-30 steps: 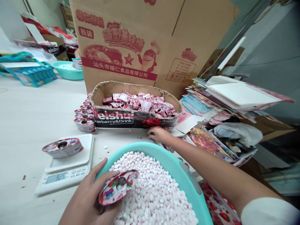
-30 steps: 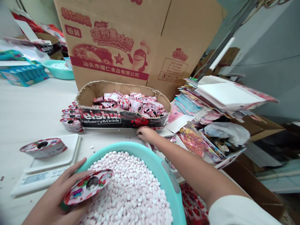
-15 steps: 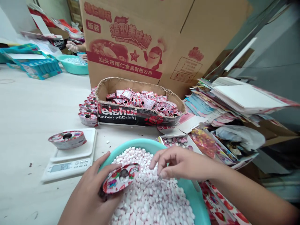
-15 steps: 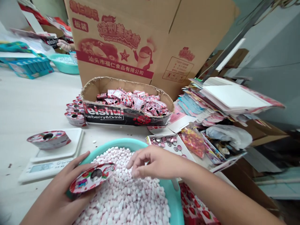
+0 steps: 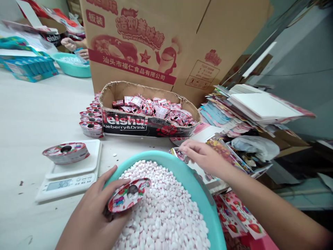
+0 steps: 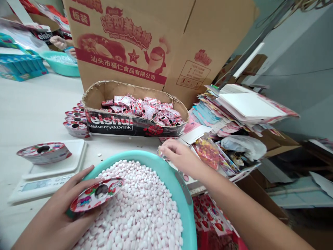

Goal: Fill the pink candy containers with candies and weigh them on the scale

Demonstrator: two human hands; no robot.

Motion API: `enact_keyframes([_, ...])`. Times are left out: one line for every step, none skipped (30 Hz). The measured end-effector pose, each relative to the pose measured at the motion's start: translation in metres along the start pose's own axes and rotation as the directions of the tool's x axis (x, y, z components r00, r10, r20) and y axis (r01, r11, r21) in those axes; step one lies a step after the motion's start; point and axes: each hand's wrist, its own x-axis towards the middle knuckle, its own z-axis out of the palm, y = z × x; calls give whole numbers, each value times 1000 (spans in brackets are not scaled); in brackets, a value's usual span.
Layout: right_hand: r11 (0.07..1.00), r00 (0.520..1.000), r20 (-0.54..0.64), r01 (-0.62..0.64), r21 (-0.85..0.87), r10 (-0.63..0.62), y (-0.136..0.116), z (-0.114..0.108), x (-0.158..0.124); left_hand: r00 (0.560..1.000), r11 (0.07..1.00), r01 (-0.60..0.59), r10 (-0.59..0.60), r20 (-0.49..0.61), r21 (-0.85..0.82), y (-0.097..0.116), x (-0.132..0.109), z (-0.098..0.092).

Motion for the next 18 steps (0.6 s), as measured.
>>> enact_keyframes([981,998,-55,0,-193,-11,8,-7,0,1000,1000,0,0,-11,0,-1,0,1])
enact_keyframes([931,997,-78,-17,-365,-13,16,-14,1,1000,1000,-8,8,-18,-2,-2,0,2])
enact_keyframes([860,996,-85,-36,-509,-9,23,-20,1,1000,1000,-21,20,-20,-4,-3,0,2])
enact_keyframes([797,997,-79,-51,-602,5,29,-25,1,999,999,-32,32,-20,-5,-4,0,3])
enact_keyframes([767,998,-66,-59,-639,22,33,-28,1,999,999,-34,34,-23,-4,-5,0,3])
enact_keyframes([754,998,-52,-52,-655,24,34,-29,4,999,999,-36,35,-22,-3,-6,0,3])
enact_keyframes([737,999,-31,-29,-676,10,33,-27,8,999,999,-37,37,-18,-2,-6,0,3])
enact_keyframes([725,1000,3,13,-689,-16,28,-23,14,999,999,-35,35,-16,-1,-6,0,2])
enact_keyframes([719,998,50,71,-692,-50,22,-18,23,999,1000,-31,31,-15,-2,-6,0,2])
enact_keyframes([716,990,107,138,-685,-88,14,-11,34,1000,1000,-28,28,-14,-4,-5,1,1])
enact_keyframes([713,977,172,210,-669,-126,5,-2,47,1000,1000,-26,25,-13,-9,-4,1,1])
enact_keyframes([708,961,231,270,-653,-153,-4,8,63,1000,1000,-19,18,-15,-13,-1,1,0])
enact_keyframes([698,945,281,316,-643,-168,-12,18,79,1000,1000,-8,8,-19,-17,1,2,-1])
enact_keyframes([681,931,322,350,-643,-175,-18,29,96,1000,1000,-4,3,-21,-22,3,2,-1])
enact_keyframes([656,918,356,378,-653,-175,-23,39,113,1000,1000,-3,3,-24,-28,6,2,-2])
enact_keyframes([622,907,383,402,-672,-173,-26,50,128,1000,999,0,-1,-28,-33,8,2,-3])
enact_keyframes([578,899,403,421,-699,-168,-28,60,141,999,999,8,-10,-34,-36,10,1,-3])
enact_keyframes([530,894,418,436,-728,-161,-28,69,153,999,999,11,-12,-36,-39,10,1,-4])
